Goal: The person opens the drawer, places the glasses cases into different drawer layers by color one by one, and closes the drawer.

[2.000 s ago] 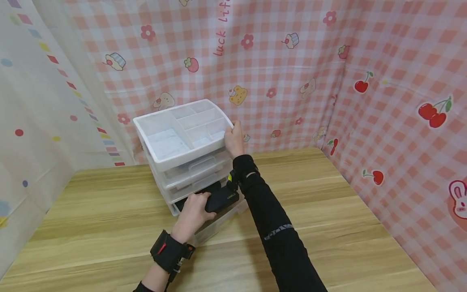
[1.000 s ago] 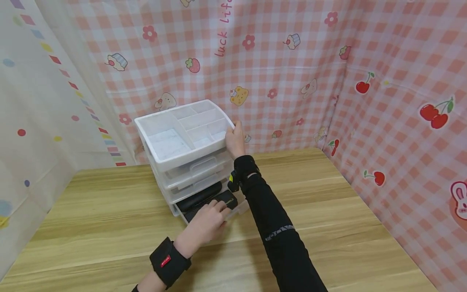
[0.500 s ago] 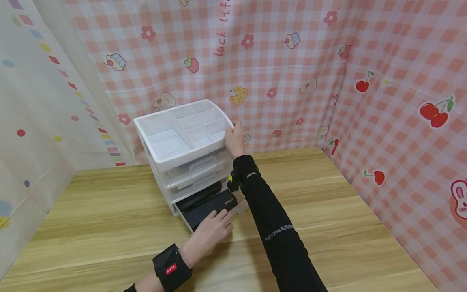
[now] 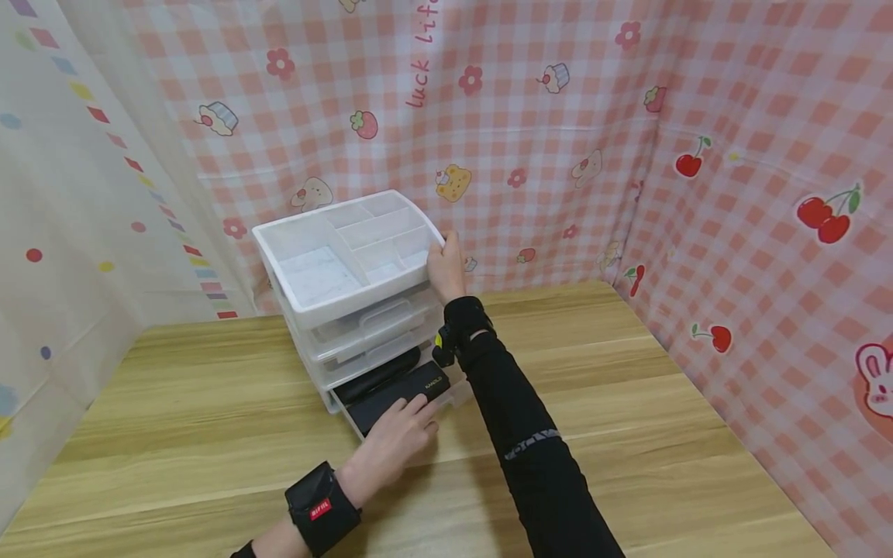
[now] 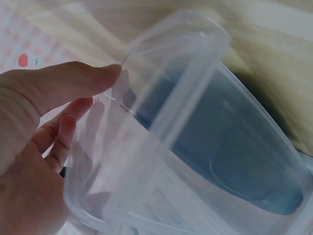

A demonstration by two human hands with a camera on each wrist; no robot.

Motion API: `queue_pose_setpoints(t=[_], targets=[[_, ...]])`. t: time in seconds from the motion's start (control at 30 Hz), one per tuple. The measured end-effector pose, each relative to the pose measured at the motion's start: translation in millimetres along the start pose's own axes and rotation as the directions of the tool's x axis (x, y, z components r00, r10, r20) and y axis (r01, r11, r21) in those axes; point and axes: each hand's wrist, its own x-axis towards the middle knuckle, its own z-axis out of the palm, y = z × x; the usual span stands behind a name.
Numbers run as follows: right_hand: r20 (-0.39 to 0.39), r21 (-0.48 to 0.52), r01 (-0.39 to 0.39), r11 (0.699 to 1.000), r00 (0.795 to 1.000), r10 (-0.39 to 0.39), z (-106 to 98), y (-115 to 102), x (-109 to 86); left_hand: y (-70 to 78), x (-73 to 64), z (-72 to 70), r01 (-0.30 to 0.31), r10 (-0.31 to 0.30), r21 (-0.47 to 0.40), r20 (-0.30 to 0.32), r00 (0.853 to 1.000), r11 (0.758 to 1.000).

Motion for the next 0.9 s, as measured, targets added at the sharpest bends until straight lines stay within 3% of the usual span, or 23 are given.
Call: queue_pose_setpoints(t=[0.13,0.37,0.53,0.73,0.9], targets=[[0.002,0.009,0.002,1.000,1.000,-0.002,0,0,0.1,-6.4,-0.8,4.8,0.027,-0.027,-0.030,-0.018,0.999,0.999],[0.008,0.011,-0.006,1.000,1.000,0.006,-1,0,0.4,-18.1,-1.7,15.3,0.100,-0.099,0.007,-0.088,0.991,0.995],[0.009,0.010,-0.006,1.000,1.000,0.006,0,0,0.9,-25.2,-1.2,19.6,0.143,-0.146,-0.034,-0.101,0.984,0.989],[0.008,0.014,0.001,1.000,1.000,-0.001,0,-2,0.4,-32.3,-0.3,23.4,0.222,-0.223,-0.043,-0.017,0.975,0.974],[-0.001,0.021,0.001,1.000,1.000,-0.001,1,-1,0.2,-37.9,-1.0,26.8,0.295,-0.291,-0.045,0.068,0.954,0.955]])
